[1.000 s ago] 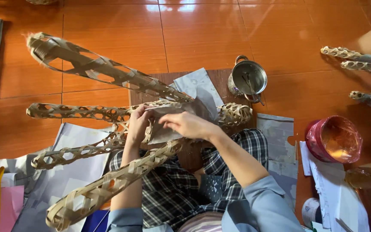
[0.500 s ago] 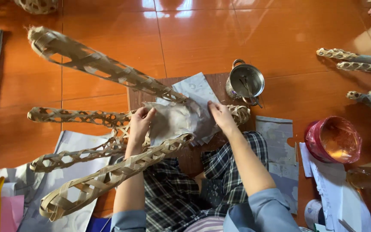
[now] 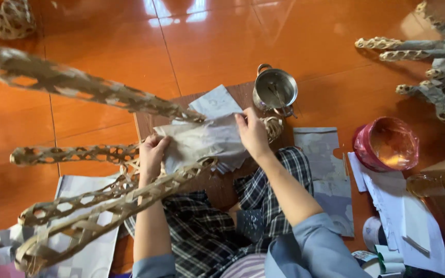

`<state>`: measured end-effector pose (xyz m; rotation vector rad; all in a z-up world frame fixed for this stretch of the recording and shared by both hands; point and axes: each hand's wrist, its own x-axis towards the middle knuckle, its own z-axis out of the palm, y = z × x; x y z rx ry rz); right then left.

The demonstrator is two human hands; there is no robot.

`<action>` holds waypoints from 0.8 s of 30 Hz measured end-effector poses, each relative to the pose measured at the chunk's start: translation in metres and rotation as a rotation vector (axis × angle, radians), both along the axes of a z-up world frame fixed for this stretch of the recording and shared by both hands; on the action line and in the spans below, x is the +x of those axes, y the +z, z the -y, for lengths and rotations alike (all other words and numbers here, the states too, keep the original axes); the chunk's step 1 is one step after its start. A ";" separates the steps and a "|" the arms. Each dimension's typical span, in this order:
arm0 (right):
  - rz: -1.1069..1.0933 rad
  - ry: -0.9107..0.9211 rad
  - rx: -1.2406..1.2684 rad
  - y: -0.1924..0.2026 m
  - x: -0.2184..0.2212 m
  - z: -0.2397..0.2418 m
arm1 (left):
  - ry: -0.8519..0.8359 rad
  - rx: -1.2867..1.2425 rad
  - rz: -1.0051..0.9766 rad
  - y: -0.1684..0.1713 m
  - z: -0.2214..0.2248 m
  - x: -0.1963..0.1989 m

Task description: Applying paper strips and adhesive to a woven giraffe sculpture to create a paper-mache surface

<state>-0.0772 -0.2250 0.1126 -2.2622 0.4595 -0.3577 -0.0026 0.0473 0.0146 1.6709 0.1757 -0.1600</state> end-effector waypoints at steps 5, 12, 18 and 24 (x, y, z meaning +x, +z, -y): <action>0.290 0.037 -0.312 -0.005 0.011 0.018 | 0.003 -0.019 0.100 0.015 0.008 -0.013; 0.085 0.545 -0.929 0.011 -0.003 -0.035 | -0.008 0.080 0.222 -0.001 -0.003 -0.005; -0.281 0.700 -0.874 0.026 0.007 -0.045 | 0.044 0.465 0.360 -0.034 -0.007 0.011; -0.402 0.791 -0.769 0.008 0.012 -0.050 | 0.019 0.330 0.261 0.020 -0.010 0.006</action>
